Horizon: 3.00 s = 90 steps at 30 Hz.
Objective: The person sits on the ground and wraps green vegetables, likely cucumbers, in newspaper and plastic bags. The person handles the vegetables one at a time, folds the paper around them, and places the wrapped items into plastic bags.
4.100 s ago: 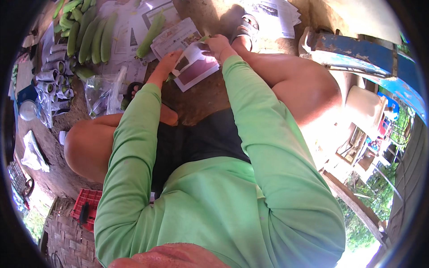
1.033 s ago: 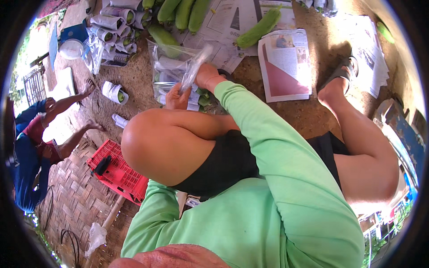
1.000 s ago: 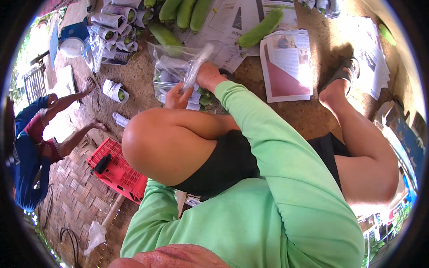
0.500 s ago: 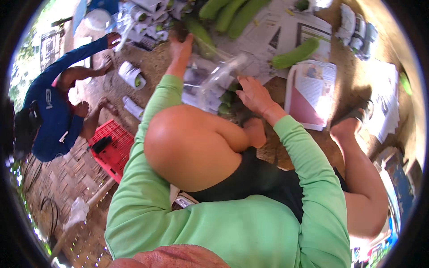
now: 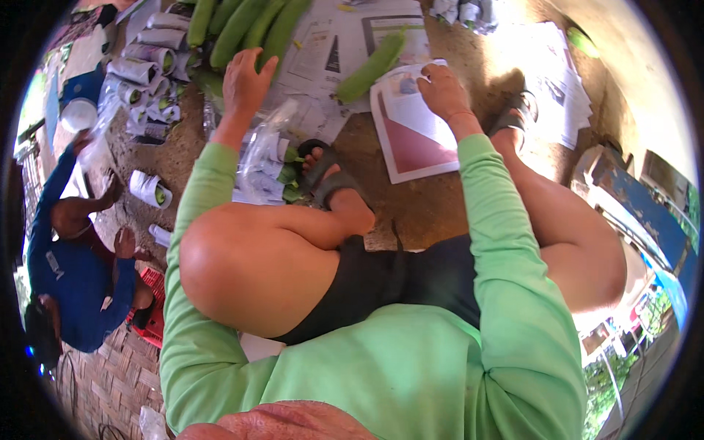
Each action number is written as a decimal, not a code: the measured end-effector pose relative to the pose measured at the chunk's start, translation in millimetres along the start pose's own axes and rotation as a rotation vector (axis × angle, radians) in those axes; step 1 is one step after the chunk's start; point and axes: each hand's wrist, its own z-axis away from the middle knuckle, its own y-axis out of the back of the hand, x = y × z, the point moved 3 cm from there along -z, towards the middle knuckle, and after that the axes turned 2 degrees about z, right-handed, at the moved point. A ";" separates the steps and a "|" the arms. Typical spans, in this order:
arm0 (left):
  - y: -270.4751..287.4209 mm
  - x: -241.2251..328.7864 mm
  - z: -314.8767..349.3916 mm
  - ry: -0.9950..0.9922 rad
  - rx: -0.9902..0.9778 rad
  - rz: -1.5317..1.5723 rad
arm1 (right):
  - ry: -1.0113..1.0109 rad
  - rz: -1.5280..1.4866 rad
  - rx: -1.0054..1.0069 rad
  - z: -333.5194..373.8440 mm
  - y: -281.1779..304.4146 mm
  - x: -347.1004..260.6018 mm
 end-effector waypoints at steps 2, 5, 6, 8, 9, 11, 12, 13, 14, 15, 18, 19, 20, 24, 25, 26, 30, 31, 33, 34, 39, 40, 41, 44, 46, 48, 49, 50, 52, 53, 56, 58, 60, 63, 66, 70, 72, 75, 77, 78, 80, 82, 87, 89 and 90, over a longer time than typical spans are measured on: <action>-22.1 3.1 -7.0 0.095 -0.138 -0.109 | -0.064 -0.022 -0.025 7.1 -1.8 9.9; -36.9 13.7 -12.1 0.120 -0.280 -0.263 | -0.170 -0.036 -0.015 31.3 6.2 40.5; -40.7 15.0 -11.7 0.137 -0.276 -0.270 | -0.201 0.007 -0.041 41.7 9.2 51.8; -44.8 13.1 -10.1 0.176 -0.270 -0.301 | -0.325 0.070 -0.147 60.4 16.3 60.2; -46.5 17.4 -14.4 0.191 -0.283 -0.287 | -0.332 0.108 -0.175 69.4 11.7 72.7; -45.6 16.6 -19.7 0.235 -0.316 -0.281 | -0.440 0.061 -0.254 80.5 8.7 64.7; -46.1 10.6 -22.0 0.285 -0.319 -0.158 | -0.435 0.057 -0.250 84.0 3.2 64.2; -45.3 1.1 -23.6 0.333 -0.321 -0.036 | -0.428 0.053 -0.245 89.2 -7.7 67.1; -42.2 -6.1 -27.7 0.379 -0.322 0.085 | -0.378 0.066 -0.168 89.2 -21.2 74.8; -34.9 -16.3 -29.4 0.466 -0.388 0.295 | -0.360 0.031 -0.137 86.7 -24.9 74.5; 0.2 -10.1 -6.8 0.605 -0.536 0.838 | -0.392 -0.053 -0.083 93.1 -28.3 73.9; 20.8 3.2 -1.9 0.583 -0.533 0.954 | -0.394 -0.063 -0.086 94.4 -26.7 74.8; 46.8 10.2 3.2 0.570 -0.559 0.967 | -0.383 -0.078 -0.094 92.3 -27.2 72.6; 140.7 49.1 1.2 0.472 -0.623 0.944 | -0.469 -0.141 -0.050 93.8 -31.5 71.0; 160.8 62.3 -1.2 0.437 -0.625 0.917 | -0.503 -0.163 -0.028 95.1 -37.1 71.4; 176.8 76.6 -3.1 0.455 -0.606 0.878 | -0.516 -0.177 -0.029 99.2 -42.8 72.6; 197.6 145.8 -11.0 0.528 -0.601 0.841 | -0.472 -0.187 -0.047 110.6 -40.5 75.1; 192.2 161.0 -10.4 0.495 -0.683 0.866 | -0.433 -0.178 -0.057 112.7 -37.2 72.7; 161.0 189.4 -10.7 0.407 -0.871 0.920 | -0.317 -0.179 -0.063 98.2 -42.2 92.4; 137.3 196.1 -11.5 0.328 -0.929 0.891 | -0.254 -0.179 -0.071 92.6 -45.8 97.1; 10.3 211.7 61.5 0.430 -0.791 1.005 | -0.390 -0.063 -0.260 126.5 -44.5 82.1; -15.5 217.1 84.9 0.483 -0.768 1.031 | -0.410 0.006 -0.329 140.6 -50.1 82.4; -36.4 218.6 105.7 0.537 -0.733 1.054 | -0.465 -0.047 -0.310 150.4 -53.1 79.5; -77.5 206.1 170.0 0.708 -0.741 1.095 | -0.533 -0.149 -0.302 176.3 -50.7 53.7; -85.6 208.7 187.9 0.656 -0.722 1.001 | -0.544 -0.218 -0.217 183.0 -52.7 67.1; -93.0 208.1 187.9 0.573 -0.731 0.912 | -0.532 -0.233 -0.139 180.0 -64.8 82.4; -96.1 205.6 184.2 0.517 -0.756 0.871 | -0.522 -0.213 -0.107 179.9 -74.0 89.1; -99.7 203.2 179.0 0.460 -0.782 0.830 | -0.513 -0.192 -0.075 178.7 -81.0 98.0; -106.1 189.0 175.2 0.389 -0.800 0.733 | -0.512 -0.223 -0.209 171.8 -82.6 92.1; -107.8 181.8 172.6 0.354 -0.805 0.687 | -0.508 -0.235 -0.276 169.2 -80.4 85.9; -119.6 165.4 180.9 0.337 -0.738 0.713 | -0.494 -0.286 -0.136 165.6 -69.1 79.3; -116.2 172.2 188.3 0.232 -0.656 0.547 | -0.554 -0.393 -0.227 160.7 -72.0 93.0; -99.3 190.4 188.2 0.097 -0.542 0.210 | -0.601 -0.565 -0.341 150.3 -78.2 99.5; -69.7 249.1 167.6 -0.304 -0.420 0.310 | -0.303 -0.478 -0.371 135.9 -109.5 169.1; -71.7 276.0 170.2 -0.499 -0.691 0.466 | -0.234 -0.515 -0.441 123.3 -110.3 182.1; -90.9 244.9 193.5 -0.318 -0.840 0.312 | -0.304 -0.514 -0.565 119.5 -69.1 95.2; -94.9 244.0 193.6 -0.278 -0.885 0.295 | -0.441 -0.558 -0.543 129.3 -57.6 95.8; -91.9 246.3 192.8 -0.225 -0.865 0.355 | -0.598 -0.637 -0.481 135.9 -47.6 97.3; -89.0 236.5 193.5 -0.206 -0.853 0.360 | -0.645 -0.705 -0.459 140.7 -34.4 77.4; -89.3 239.5 192.8 -0.214 -0.855 0.373 | -0.631 -0.682 -0.457 141.5 -35.4 82.9; -91.6 244.2 189.7 -0.204 -0.914 0.408 | -0.602 -0.633 -0.455 141.1 -37.6 92.7; -94.6 238.0 188.9 -0.188 -0.941 0.429 | -0.622 -0.683 -0.458 139.9 -37.5 86.8; -97.1 235.0 190.4 -0.263 -0.869 0.414 | -0.573 -0.464 -0.506 138.9 -33.1 85.2; -95.4 236.9 190.3 -0.237 -0.867 0.394 | -0.405 -0.004 -0.548 131.1 -24.9 86.1; -92.6 239.6 189.8 -0.226 -0.868 0.386 | -0.270 0.018 -0.283 130.1 -20.6 82.3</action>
